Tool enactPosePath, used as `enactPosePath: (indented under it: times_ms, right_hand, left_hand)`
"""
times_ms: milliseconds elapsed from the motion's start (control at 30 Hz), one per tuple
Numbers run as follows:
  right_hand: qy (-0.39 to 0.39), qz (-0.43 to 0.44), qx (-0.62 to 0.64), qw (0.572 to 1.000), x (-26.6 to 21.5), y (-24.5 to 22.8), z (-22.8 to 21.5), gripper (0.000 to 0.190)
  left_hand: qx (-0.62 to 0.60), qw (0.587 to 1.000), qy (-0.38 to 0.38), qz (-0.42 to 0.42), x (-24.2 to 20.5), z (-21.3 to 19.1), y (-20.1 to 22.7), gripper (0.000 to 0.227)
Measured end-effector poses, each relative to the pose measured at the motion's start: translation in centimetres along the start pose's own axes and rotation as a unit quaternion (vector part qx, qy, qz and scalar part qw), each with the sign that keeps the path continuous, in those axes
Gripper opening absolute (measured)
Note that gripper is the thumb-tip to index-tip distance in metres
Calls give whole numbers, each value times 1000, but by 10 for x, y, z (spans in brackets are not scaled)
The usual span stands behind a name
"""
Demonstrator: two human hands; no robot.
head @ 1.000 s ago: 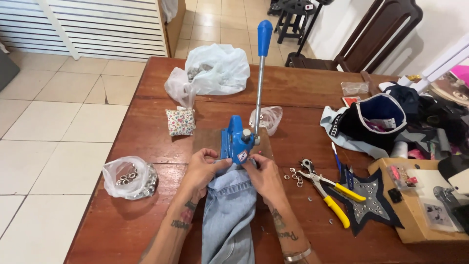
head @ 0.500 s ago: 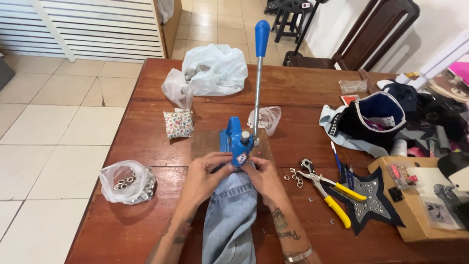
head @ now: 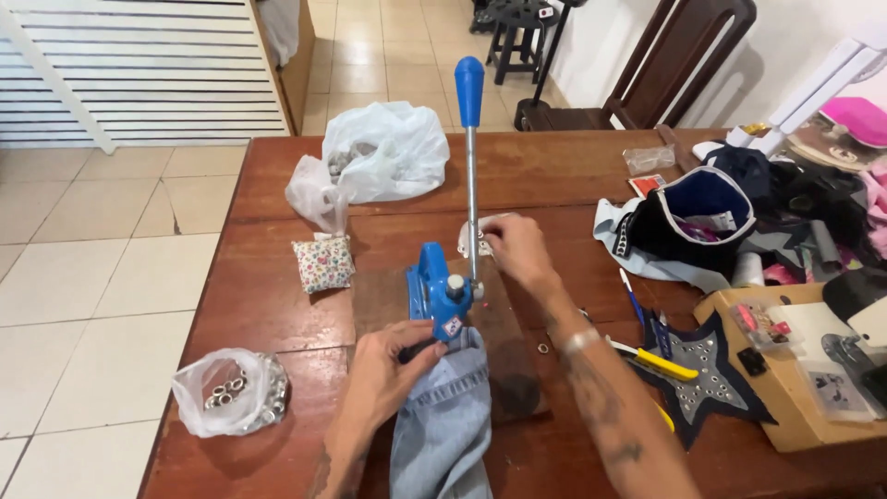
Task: The person uses a blue manual riveting tool to attach metal eyelets to a pair of light blue jeans. They repeatedly position the fabric under the tool, insert the eyelet, and pull the lever to secure it in place.
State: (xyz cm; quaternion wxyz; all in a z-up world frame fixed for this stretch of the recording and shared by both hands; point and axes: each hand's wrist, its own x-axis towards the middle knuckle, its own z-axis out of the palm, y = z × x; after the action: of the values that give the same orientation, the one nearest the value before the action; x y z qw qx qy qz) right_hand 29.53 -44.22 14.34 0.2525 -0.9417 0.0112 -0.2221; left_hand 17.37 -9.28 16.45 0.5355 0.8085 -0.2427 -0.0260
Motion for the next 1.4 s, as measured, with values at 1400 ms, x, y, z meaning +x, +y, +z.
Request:
enactPosePath:
  times_ms: [1400]
  right_hand:
    - [58,-168,212,961,-167,-121,-43,9]
  left_hand:
    - [-80,995,-4,57,-5,-5,4,28]
